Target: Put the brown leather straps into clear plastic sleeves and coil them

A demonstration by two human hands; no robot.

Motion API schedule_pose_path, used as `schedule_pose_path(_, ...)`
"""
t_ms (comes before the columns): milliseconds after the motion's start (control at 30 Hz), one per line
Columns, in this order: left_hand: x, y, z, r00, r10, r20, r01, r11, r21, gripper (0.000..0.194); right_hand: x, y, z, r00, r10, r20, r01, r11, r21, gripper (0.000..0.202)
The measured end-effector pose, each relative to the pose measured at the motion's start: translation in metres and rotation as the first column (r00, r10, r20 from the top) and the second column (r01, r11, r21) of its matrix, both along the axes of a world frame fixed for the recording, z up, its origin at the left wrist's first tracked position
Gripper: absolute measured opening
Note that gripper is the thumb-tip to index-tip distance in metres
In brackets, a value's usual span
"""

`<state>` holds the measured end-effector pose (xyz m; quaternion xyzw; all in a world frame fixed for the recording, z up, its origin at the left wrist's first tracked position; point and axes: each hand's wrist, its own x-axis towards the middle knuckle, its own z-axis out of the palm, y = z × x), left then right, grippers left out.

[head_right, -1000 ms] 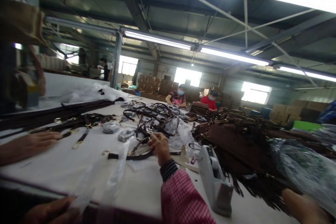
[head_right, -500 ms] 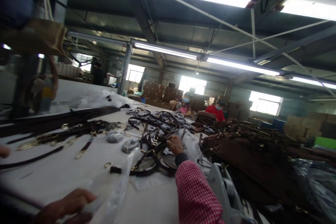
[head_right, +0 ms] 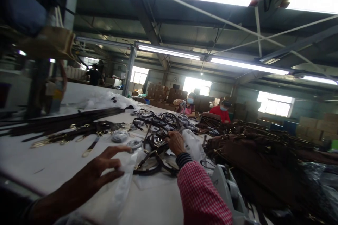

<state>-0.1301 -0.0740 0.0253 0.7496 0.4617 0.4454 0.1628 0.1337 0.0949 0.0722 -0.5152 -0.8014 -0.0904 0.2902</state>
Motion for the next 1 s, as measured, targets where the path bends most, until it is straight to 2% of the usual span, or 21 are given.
schedule_pose_path(67,0.003,0.015,0.030,0.996,-0.040,-0.078,0.045,0.997,0.059,0.030,-0.008,-0.012,0.020,0.993,0.096,0.074,-0.094,0.995,-0.029,0.014)
schedule_pose_path(167,0.010,0.035,0.067,0.975,-0.147,-0.170,0.148,0.989,-0.004,0.031,-0.021,-0.046,0.044,0.949,0.254,0.186,-0.244,0.967,-0.078,0.011)
schedule_pose_path(233,0.014,0.041,0.082,0.953,-0.231,-0.197,0.222,0.973,-0.066,0.031,-0.026,-0.070,0.053,0.903,0.339,0.264,-0.326,0.941,-0.095,0.012)
schedule_pose_path(300,0.016,0.039,0.087,0.922,-0.308,-0.237,0.282,0.950,-0.135,0.033,-0.028,-0.088,0.056,0.877,0.388,0.282,-0.378,0.921,-0.093,0.016)
schedule_pose_path(367,0.014,0.030,0.083,0.905,-0.323,-0.278,0.283,0.943,-0.175,0.037,-0.027,-0.095,0.048,0.888,0.432,0.156,-0.423,0.902,-0.091,0.014)
schedule_pose_path(433,0.010,0.015,0.072,0.926,-0.257,-0.275,0.221,0.963,-0.157,0.038,-0.026,-0.096,0.029,0.869,0.471,-0.154,-0.486,0.870,-0.081,0.009)
schedule_pose_path(467,0.008,0.007,0.064,0.944,-0.211,-0.253,0.179,0.973,-0.144,0.038,-0.026,-0.096,0.017,0.810,0.464,-0.359,-0.520,0.851,-0.071,0.009)
schedule_pose_path(500,0.005,-0.001,0.056,0.962,-0.165,-0.220,0.135,0.981,-0.142,0.038,-0.028,-0.097,0.003,0.710,0.423,-0.562,-0.550,0.832,-0.069,0.013)
schedule_pose_path(567,0.003,-0.016,0.039,0.987,-0.097,-0.127,0.073,0.980,-0.186,0.037,-0.033,-0.104,-0.026,0.471,0.256,-0.844,-0.640,0.758,-0.127,0.027)
schedule_pose_path(600,0.003,-0.024,0.032,0.994,-0.077,-0.074,0.058,0.973,-0.224,0.035,-0.037,-0.111,-0.038,0.382,0.169,-0.909,-0.707,0.686,-0.170,0.034)
schedule_pose_path(633,0.005,-0.030,0.025,0.998,-0.064,-0.019,0.057,0.964,-0.262,0.034,-0.042,-0.120,-0.049,0.326,0.101,-0.940,-0.779,0.592,-0.207,0.038)
schedule_pose_path(700,0.010,-0.042,0.016,0.994,-0.078,0.082,0.100,0.944,-0.313,0.033,-0.053,-0.141,-0.064,0.275,0.030,-0.961,-0.891,0.383,-0.243,0.041)
schedule_pose_path(733,0.013,-0.048,0.013,0.988,-0.099,0.122,0.134,0.936,-0.325,0.034,-0.059,-0.151,-0.068,0.256,0.002,-0.967,-0.922,0.302,-0.244,0.040)
schedule_pose_path(767,0.015,-0.052,0.012,0.981,-0.118,0.153,0.163,0.929,-0.332,0.035,-0.064,-0.160,-0.070,0.232,-0.038,-0.972,-0.939,0.251,-0.234,0.038)
schedule_pose_path(800,0.015,-0.056,0.010,0.975,-0.133,0.177,0.187,0.920,-0.343,0.038,-0.070,-0.166,-0.071,0.202,-0.085,-0.976,-0.950,0.226,-0.217,0.037)
schedule_pose_path(867,0.012,-0.062,0.008,0.971,-0.138,0.195,0.205,0.900,-0.385,0.040,-0.078,-0.174,-0.068,0.146,-0.142,-0.979,-0.956,0.233,-0.176,0.034)
schedule_pose_path(1000,-0.009,-0.067,-0.004,0.968,-0.082,0.236,0.175,0.896,-0.409,0.042,-0.084,-0.176,-0.056,0.068,-0.033,-0.997,-0.954,0.291,-0.075,0.033)
